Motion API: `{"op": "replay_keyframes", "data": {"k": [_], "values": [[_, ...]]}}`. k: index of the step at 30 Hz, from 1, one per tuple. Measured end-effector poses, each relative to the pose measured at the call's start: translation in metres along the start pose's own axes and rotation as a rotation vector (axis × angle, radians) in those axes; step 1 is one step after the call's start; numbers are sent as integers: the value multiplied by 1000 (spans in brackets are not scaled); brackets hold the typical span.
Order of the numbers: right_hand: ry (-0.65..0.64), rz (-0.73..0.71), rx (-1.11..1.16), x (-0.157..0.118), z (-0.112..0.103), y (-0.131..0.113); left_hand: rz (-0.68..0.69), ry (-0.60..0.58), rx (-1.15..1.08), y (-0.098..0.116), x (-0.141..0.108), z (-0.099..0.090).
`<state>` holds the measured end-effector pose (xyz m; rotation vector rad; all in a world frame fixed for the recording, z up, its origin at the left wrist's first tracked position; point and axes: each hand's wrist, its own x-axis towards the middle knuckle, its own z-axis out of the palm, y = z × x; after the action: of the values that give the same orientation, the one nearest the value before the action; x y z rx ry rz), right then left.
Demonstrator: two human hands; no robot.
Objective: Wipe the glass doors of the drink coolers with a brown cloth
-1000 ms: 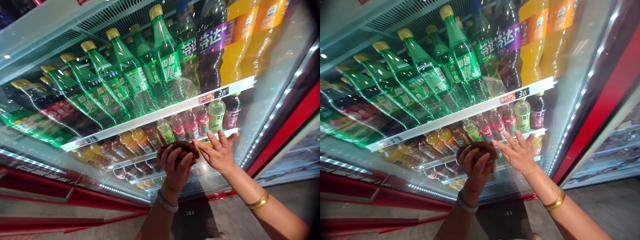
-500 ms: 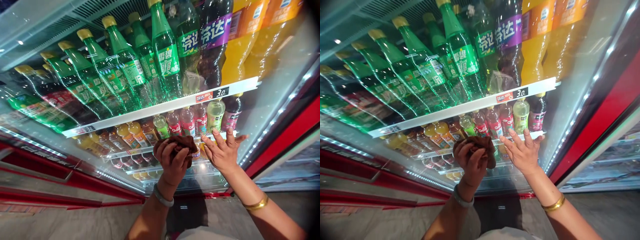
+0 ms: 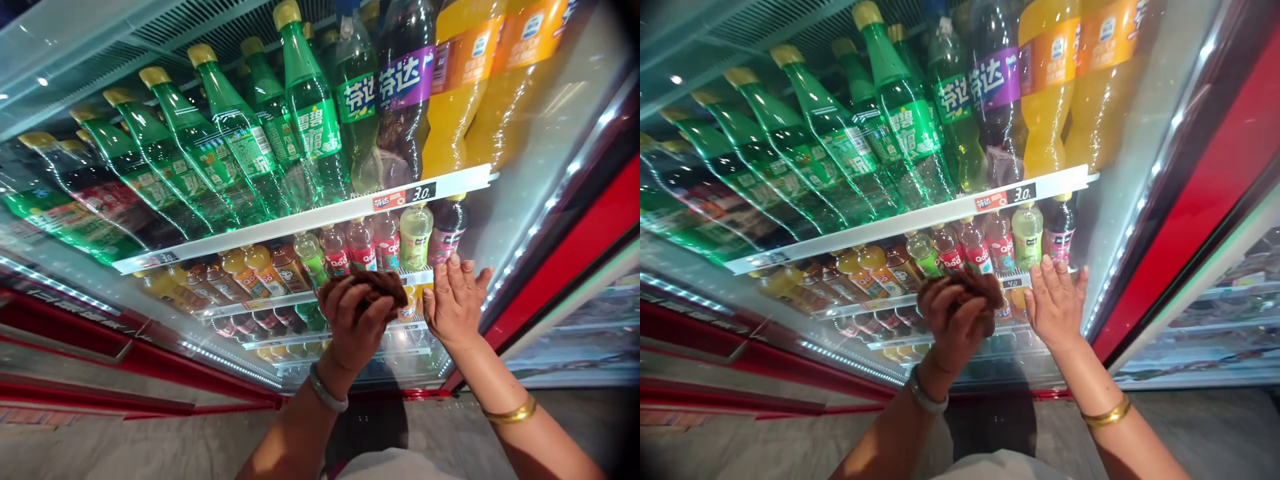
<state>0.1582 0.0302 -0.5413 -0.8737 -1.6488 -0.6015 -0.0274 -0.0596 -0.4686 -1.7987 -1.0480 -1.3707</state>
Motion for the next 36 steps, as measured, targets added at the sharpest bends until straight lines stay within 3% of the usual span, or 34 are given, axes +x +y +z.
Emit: {"op": "replay_keyframes", "data": {"k": [4, 6, 9, 11, 14, 17, 19, 21, 26, 28, 32, 36], "values": [[37, -4, -31, -6, 5, 8, 137, -126, -34, 20, -29, 28], [24, -2, -23, -7, 4, 8, 155, -134, -54, 22, -16, 33], [-15, -4, -25, -8, 1, 8, 111, -35, -68, 20, 22, 33], [-27, 0, -35, -8, -1, 8, 102, 27, -50, 20, 33, 35], [-16, -35, -30, -6, -6, 15, 156, -4, -58, 24, 7, 42], [-33, -102, -48, -4, -14, 28, 183, -129, -71, 29, -37, 48], [-66, -126, -63, -3, -18, 38, 192, -197, -83, 30, -48, 49], [-77, -139, -59, -4, -20, 44, 202, -211, -104, 30, -40, 51], [-90, -128, -38, -11, -19, 51, 203, -123, -82, 35, -8, 63], [-120, -101, -63, -15, -21, 55, 203, -122, -68, 39, -18, 69], [-114, -127, -105, -18, -27, 69, 270, -249, -117, 42, -49, 74], [-178, -139, -95, -18, -33, 79, 250, -206, -167, 44, -34, 80]]}}
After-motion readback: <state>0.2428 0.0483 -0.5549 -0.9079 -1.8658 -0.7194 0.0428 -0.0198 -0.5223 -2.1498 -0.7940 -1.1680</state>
